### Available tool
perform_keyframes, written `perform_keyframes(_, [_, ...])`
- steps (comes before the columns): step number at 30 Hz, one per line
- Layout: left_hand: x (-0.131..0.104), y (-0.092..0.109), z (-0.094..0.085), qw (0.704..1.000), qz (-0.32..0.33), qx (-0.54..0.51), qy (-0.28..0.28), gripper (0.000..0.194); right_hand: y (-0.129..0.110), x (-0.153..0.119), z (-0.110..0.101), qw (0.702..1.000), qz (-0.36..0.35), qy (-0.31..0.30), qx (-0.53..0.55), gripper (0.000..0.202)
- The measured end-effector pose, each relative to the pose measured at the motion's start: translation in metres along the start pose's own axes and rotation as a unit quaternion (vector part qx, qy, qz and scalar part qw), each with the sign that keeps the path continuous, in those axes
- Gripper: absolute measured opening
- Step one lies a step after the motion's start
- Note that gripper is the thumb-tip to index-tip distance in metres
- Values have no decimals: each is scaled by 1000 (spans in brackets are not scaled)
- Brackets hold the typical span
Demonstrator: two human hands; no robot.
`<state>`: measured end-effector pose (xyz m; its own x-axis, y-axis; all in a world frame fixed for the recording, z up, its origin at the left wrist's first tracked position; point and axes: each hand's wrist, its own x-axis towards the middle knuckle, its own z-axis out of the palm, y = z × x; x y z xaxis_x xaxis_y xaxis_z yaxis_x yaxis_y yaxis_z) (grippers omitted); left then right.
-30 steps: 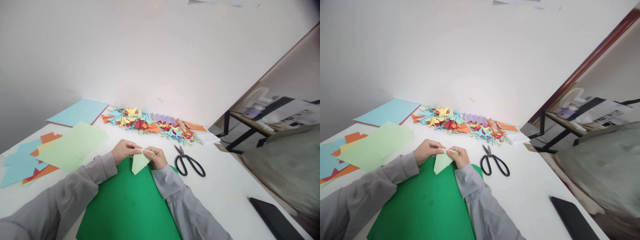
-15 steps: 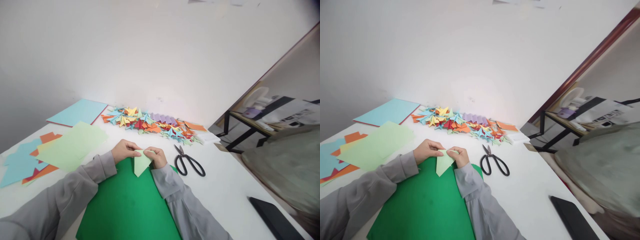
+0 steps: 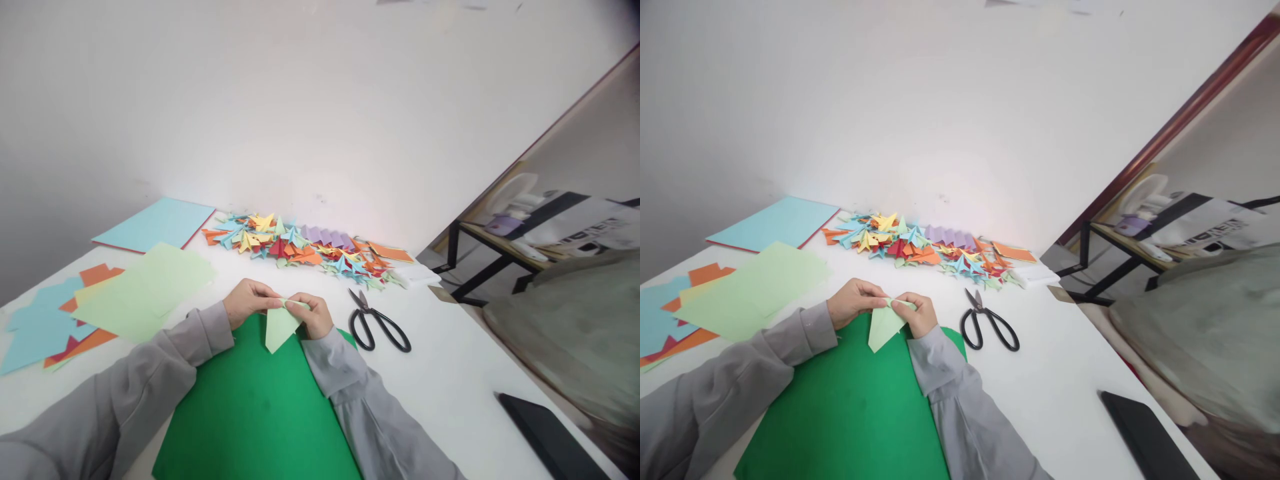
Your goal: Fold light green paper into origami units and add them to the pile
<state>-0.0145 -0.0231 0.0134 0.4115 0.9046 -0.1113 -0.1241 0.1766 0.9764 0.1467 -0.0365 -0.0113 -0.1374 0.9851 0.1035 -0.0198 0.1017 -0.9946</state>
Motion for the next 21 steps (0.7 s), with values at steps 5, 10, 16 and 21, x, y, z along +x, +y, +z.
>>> perform_keyframes(5, [-1, 1, 1, 1000, -16, -16, 12, 25, -3, -1, 1, 1000, -5, 4, -13, 20])
perform_keyframes(10, [-1, 2, 3, 999, -18, -23, 17, 25, -3, -2, 2, 1000, -9, 6, -14, 20])
perform_keyframes(16, [0, 0, 4, 999, -24, -24, 17, 26, -2, -2, 2, 1000, -6, 7, -12, 21])
perform_keyframes(21, [0, -1, 2, 999, -23, -30, 16, 26, -2, -1, 2, 1000, -6, 10, -18, 22])
